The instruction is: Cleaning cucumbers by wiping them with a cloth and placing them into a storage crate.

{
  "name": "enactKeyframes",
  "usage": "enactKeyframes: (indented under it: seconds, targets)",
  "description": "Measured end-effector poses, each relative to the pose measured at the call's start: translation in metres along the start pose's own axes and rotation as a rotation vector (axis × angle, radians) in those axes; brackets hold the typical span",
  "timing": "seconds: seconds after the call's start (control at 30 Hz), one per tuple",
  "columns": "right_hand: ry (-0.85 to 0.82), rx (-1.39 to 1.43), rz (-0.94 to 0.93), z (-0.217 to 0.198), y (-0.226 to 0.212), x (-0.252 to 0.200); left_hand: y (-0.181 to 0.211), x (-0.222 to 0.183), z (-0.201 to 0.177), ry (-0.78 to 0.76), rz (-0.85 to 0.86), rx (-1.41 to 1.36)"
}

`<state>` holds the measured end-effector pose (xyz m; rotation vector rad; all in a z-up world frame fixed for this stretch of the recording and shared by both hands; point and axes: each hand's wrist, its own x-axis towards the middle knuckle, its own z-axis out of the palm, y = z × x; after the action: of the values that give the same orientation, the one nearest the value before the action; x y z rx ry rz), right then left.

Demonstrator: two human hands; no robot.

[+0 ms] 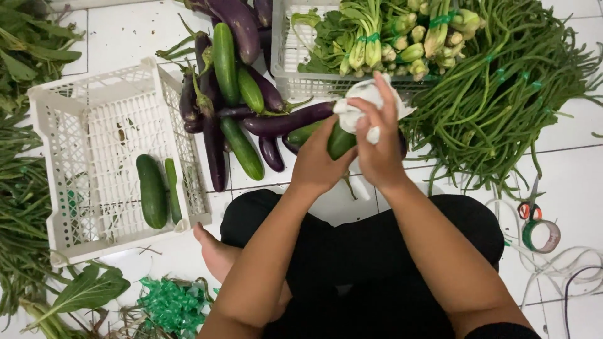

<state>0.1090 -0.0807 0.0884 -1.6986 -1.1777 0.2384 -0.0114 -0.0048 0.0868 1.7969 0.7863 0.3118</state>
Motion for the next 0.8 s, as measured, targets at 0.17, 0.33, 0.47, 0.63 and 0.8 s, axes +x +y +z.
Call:
enactKeyframes:
  seconds: [0.17,0.33,0.47,0.63,0.8]
  targets:
    - [-0.202,0.023,-0.044,0.021,-0.002,-0.013,-0.075,0.021,0.018,0.156,0.002,-0.175]
    - [-0.292,0.171,-0.037,0.023,0.004,-0.015,-0.072,0.024,0.015,0.237,0.212,-0.227]
    - [-0.044,0.052,-0.174,0.007,0.033,-0.002,-0.027,0.006,0.017,0.109,0.287,-0.188]
    - [0.168,-0.028,-0.132,-0.025,0.019,0.014,-0.009,-0.002,0.025,0.084,0.411,0.013]
    - [0.332,0.346,0.196,-0.018,0.027,0.008,-0.015,-0.002,0.018,-0.056,0.276,0.166]
